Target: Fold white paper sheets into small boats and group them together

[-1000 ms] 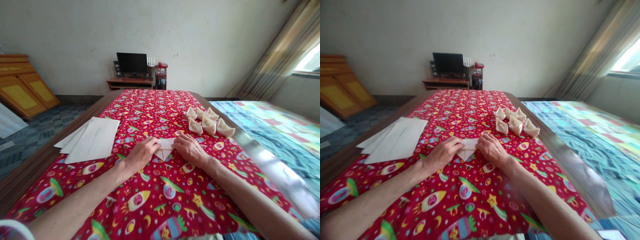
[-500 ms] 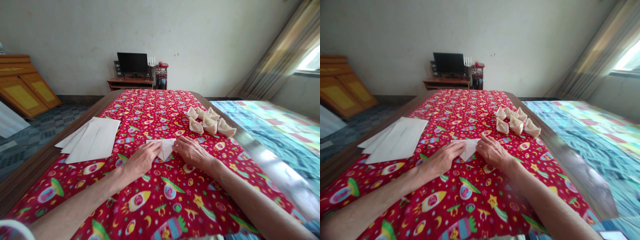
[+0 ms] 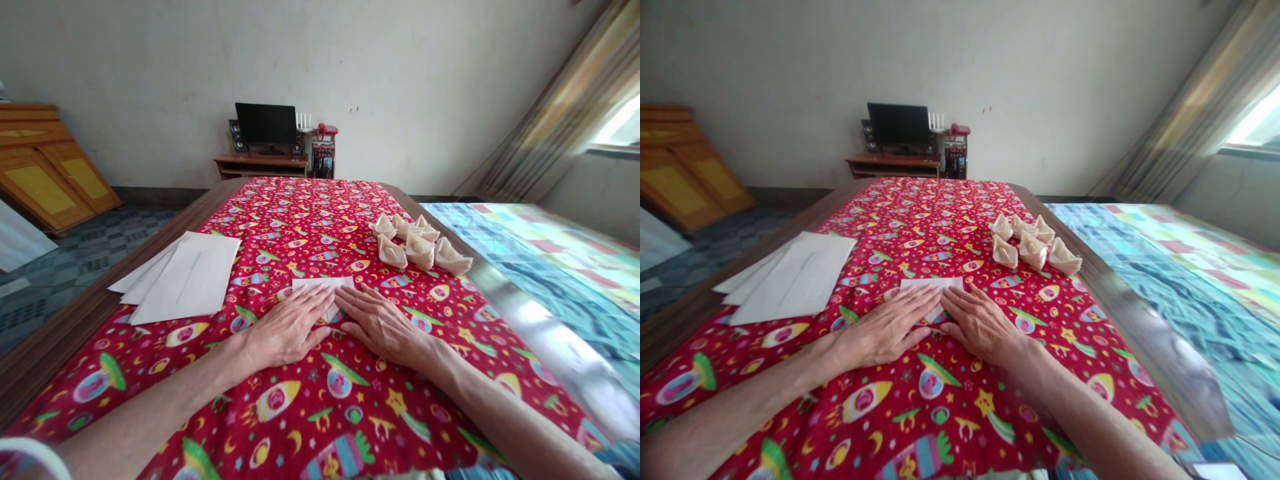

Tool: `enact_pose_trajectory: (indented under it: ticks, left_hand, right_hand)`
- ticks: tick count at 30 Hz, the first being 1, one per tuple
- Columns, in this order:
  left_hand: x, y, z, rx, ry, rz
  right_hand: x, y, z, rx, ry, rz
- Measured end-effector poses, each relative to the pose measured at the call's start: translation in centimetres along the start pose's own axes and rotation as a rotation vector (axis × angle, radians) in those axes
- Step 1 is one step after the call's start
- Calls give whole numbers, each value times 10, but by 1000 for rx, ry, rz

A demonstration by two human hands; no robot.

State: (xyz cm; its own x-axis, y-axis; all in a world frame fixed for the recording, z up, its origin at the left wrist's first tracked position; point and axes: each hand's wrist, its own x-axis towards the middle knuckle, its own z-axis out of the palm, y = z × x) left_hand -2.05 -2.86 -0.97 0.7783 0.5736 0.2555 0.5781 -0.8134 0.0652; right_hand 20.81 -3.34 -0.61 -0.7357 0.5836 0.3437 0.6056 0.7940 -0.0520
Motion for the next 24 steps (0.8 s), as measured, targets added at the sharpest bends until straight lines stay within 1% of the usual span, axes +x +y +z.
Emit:
enact_pose_trajectory:
  ticks: [5,10,13,15,18,20,21,24]
  left_hand:
    - [-5,-8,-4,21,-27,-8]
    - [-19,-17,-4,70,-9,-22]
    - [-26,-21,-7,99,-1,-80]
    - [-27,-22,-12,106,11,-135]
    - [-19,-16,-19,98,84,-182]
    - [-8,-9,-20,89,127,-140]
    - [-3,-5,-20,79,129,-104]
    - [11,5,-13,21,69,-41]
  right_hand:
    - [-7,2,-2,-35,-42,49]
    - [-8,4,-2,-67,-10,64]
    - [-6,3,-2,-89,10,82]
    - [-4,3,-2,-100,22,91]
    - [-2,2,-2,-112,34,87]
    - [-1,0,-3,-118,40,82]
    - [-1,-1,-3,-122,42,82]
    - [0,-2,-5,-142,43,80]
